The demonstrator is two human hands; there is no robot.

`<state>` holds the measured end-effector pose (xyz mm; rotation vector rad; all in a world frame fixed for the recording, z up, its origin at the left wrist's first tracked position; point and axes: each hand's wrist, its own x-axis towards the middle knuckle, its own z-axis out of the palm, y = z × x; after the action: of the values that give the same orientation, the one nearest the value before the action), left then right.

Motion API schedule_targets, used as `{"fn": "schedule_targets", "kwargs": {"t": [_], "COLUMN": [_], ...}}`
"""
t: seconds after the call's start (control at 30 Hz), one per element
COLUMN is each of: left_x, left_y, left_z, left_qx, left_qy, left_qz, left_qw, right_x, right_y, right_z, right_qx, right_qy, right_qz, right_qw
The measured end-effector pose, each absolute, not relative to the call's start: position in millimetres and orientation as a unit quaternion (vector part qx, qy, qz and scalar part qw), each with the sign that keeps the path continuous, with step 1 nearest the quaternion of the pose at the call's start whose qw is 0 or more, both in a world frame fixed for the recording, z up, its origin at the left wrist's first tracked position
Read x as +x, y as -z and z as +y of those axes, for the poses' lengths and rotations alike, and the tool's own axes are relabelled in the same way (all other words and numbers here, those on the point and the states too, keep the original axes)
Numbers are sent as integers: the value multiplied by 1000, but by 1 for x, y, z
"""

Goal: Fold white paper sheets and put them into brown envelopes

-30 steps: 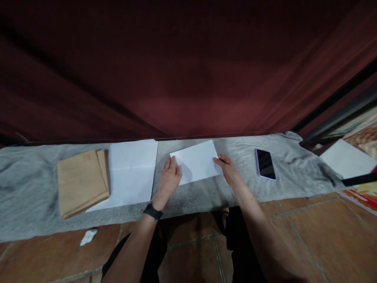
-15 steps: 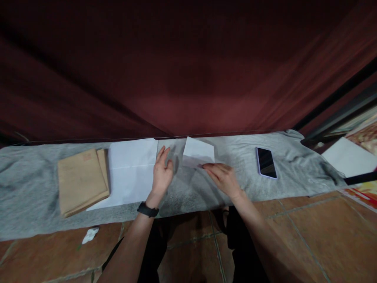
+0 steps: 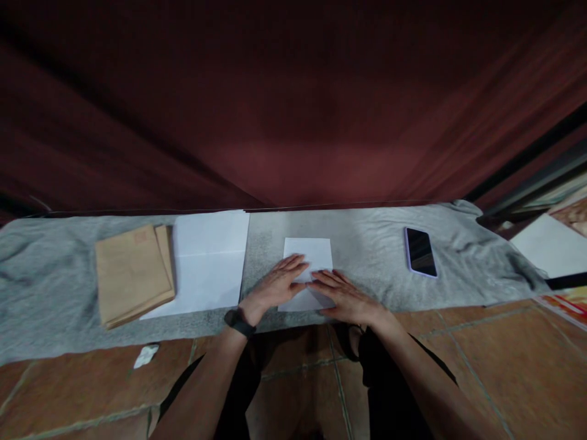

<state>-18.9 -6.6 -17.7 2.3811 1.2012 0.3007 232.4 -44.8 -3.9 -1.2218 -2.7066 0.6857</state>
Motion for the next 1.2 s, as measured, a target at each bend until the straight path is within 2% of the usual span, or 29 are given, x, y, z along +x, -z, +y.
{"fn": "schedule_targets", "kwargs": {"t": [0.23, 0.5, 0.8, 1.2], "left_x": [-3, 47, 17, -5], "left_y": [21, 29, 39, 31], "left_z": [-6, 0, 22, 8], "left_qx": [868, 911, 883, 852], "left_qy": [-118, -86, -79, -66], "left_qz": [461, 385, 449, 516], "left_qw": [141, 123, 108, 64], "right_x": [251, 245, 254, 266], "right_y": [25, 31, 29, 24], "right_z": [-44, -46, -45, -40], "right_qx": [-420, -392, -380, -380], "right_qy": [-194, -156, -143, -153], "right_qz": [-886, -906, -913, -911], "right_qw": [42, 43, 43, 50]}}
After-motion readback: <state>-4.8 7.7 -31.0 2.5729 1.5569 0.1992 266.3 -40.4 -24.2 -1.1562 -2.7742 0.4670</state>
